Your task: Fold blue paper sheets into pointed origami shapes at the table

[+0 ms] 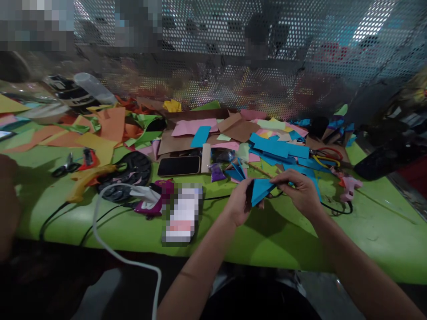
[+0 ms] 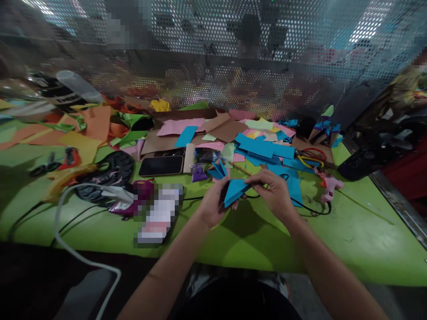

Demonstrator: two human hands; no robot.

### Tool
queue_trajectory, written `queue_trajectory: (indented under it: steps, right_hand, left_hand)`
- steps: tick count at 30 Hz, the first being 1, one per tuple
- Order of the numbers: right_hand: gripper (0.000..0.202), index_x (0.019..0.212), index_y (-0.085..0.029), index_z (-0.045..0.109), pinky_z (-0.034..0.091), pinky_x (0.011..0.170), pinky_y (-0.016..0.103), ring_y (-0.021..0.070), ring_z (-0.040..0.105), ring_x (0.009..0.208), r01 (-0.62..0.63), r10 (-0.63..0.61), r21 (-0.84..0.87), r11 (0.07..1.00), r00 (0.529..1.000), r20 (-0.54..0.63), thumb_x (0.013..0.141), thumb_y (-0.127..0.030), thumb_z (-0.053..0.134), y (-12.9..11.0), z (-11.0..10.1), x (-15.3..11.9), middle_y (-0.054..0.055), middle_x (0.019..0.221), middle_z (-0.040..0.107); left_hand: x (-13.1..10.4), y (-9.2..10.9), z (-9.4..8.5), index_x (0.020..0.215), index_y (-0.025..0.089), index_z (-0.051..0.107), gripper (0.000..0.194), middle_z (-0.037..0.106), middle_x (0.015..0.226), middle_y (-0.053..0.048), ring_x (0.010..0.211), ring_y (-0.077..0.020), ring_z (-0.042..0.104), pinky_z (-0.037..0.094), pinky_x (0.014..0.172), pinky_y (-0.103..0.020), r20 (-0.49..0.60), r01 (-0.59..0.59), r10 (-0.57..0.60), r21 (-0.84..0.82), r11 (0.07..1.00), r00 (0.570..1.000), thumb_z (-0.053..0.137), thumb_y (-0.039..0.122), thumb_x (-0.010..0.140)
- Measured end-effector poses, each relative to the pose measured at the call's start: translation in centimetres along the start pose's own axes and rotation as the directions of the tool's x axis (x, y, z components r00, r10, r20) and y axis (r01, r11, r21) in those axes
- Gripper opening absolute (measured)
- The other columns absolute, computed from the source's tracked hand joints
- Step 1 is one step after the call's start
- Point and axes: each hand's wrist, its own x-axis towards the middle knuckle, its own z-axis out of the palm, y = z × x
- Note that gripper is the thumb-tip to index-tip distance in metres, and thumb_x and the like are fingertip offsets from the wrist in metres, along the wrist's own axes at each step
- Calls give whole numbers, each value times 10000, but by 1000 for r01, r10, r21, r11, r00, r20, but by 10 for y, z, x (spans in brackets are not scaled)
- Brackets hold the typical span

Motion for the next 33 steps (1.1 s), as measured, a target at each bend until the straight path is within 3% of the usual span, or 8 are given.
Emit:
queue_trajectory:
  steps: [9,13,18,25,29,33]
  right_hand:
    - [183,868,-277,780,480,726,313,178,630,801,-14,14,-26,1000,1000,21,824,-161,645,0,1,-3,18,835,691]
    - [178,939,-253,749,481,693,308,172,627,764,-211,210,170,963,977,23,762,-268,744,1,3,-1,14,840,703]
    - [268,832,-208,707,487,658,301,158,612,698,-376,392,374,848,919,36,640,-347,833,2,4,3,11,753,673]
    - [275,802,-199,704,491,646,293,147,610,674,-386,415,389,837,910,11,622,-364,830,-1,5,3,10,734,673]
    - [246,757,-199,702,498,608,287,139,611,608,-393,434,405,825,901,-9,613,-363,815,-3,6,4,2,684,678]
    - [201,725,-207,704,508,602,287,144,621,587,-391,451,451,802,892,-29,608,-333,806,-4,8,3,-3,651,679]
  left_hand:
    - [-8,0,4,989,166,578,275,662,668,-25,478,-77,514,343,410,-157,50,-54,47,159,986,998,667,388,854]
    - [-10,1,4,990,172,556,270,645,672,-9,477,-61,482,326,417,-148,16,-84,82,222,971,996,658,386,860]
    - [-10,1,3,1023,173,547,260,632,696,1,492,-84,536,411,463,-187,49,-108,100,204,973,994,627,375,881]
    - [-11,3,6,1018,169,546,302,629,688,-1,464,-57,469,351,456,-168,51,-97,89,165,982,995,679,383,852]
    - [-11,3,6,993,170,543,265,604,682,12,479,-40,418,268,436,-141,46,-99,92,209,973,995,666,365,863]
    - [-11,3,6,988,176,544,217,594,698,15,517,-44,435,278,459,-136,22,-98,95,266,959,995,647,334,880]
